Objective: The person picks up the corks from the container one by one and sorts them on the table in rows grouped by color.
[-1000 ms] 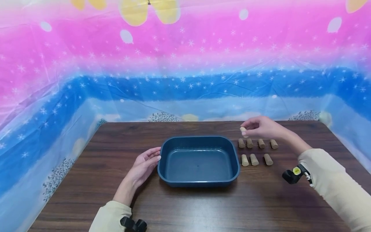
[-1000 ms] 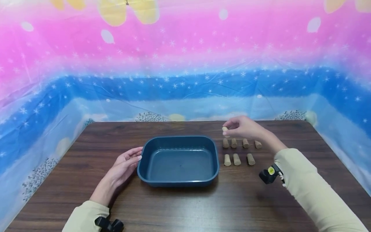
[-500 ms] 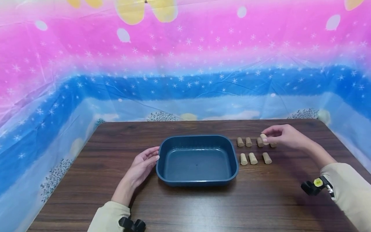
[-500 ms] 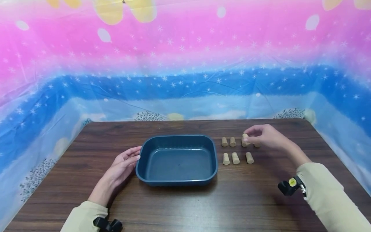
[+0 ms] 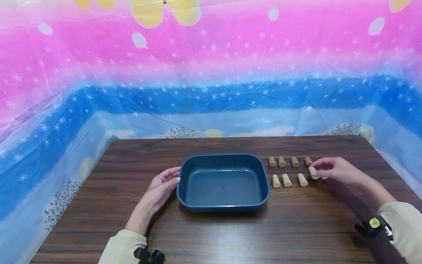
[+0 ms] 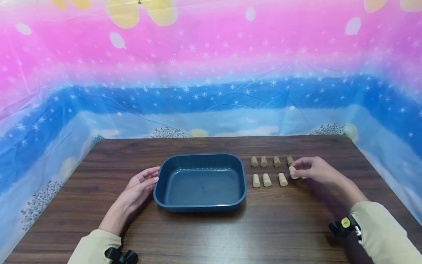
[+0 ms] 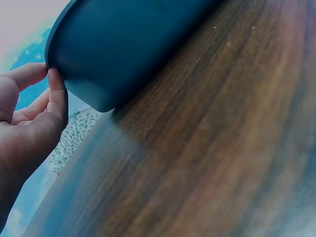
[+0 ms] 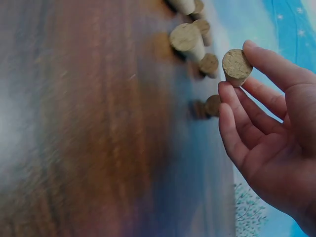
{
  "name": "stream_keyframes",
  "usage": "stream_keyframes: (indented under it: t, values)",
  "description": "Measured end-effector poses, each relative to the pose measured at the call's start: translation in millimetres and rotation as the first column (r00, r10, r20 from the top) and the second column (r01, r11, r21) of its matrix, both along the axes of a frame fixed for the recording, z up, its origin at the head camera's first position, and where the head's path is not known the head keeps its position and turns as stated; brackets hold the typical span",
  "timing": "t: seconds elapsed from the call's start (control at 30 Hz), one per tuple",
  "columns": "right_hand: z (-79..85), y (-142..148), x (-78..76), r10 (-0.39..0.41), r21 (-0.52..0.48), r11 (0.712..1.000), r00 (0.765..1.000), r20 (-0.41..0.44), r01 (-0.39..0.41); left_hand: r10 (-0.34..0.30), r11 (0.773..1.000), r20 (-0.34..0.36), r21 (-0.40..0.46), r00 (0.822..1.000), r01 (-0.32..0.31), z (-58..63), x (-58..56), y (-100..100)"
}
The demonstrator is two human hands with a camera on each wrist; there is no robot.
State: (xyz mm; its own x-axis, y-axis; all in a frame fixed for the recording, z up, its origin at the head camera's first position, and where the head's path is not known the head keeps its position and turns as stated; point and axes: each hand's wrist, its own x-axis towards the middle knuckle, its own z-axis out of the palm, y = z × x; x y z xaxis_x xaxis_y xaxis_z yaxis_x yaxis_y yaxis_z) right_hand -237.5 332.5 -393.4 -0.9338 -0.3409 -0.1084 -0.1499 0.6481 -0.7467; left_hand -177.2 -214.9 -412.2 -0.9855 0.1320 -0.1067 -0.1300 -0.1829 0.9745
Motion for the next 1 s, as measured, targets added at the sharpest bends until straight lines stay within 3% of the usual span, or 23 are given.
stream_keyframes:
  t: [0.4,0.8,1.0]
  values:
    - [-16.7,7.8,5.0,-0.017,0.142,0.990,0.998,-0.056,0.025,-0.001,1.000,0.015,0.002,1.000,0.000,-0.4,1.8,-1.0]
    - [-20.0,8.9,5.1,-0.024,0.068,0.997,0.999,-0.023,0.025,0.005,1.000,0.005,0.020,1.000,-0.005,0.1,1.6,-1.3]
    - [-20.6,9.4,5.2,-0.019,0.090,0.996,0.999,-0.030,0.021,0.005,1.000,0.010,0.022,1.000,-0.005,0.3,1.0,-0.3]
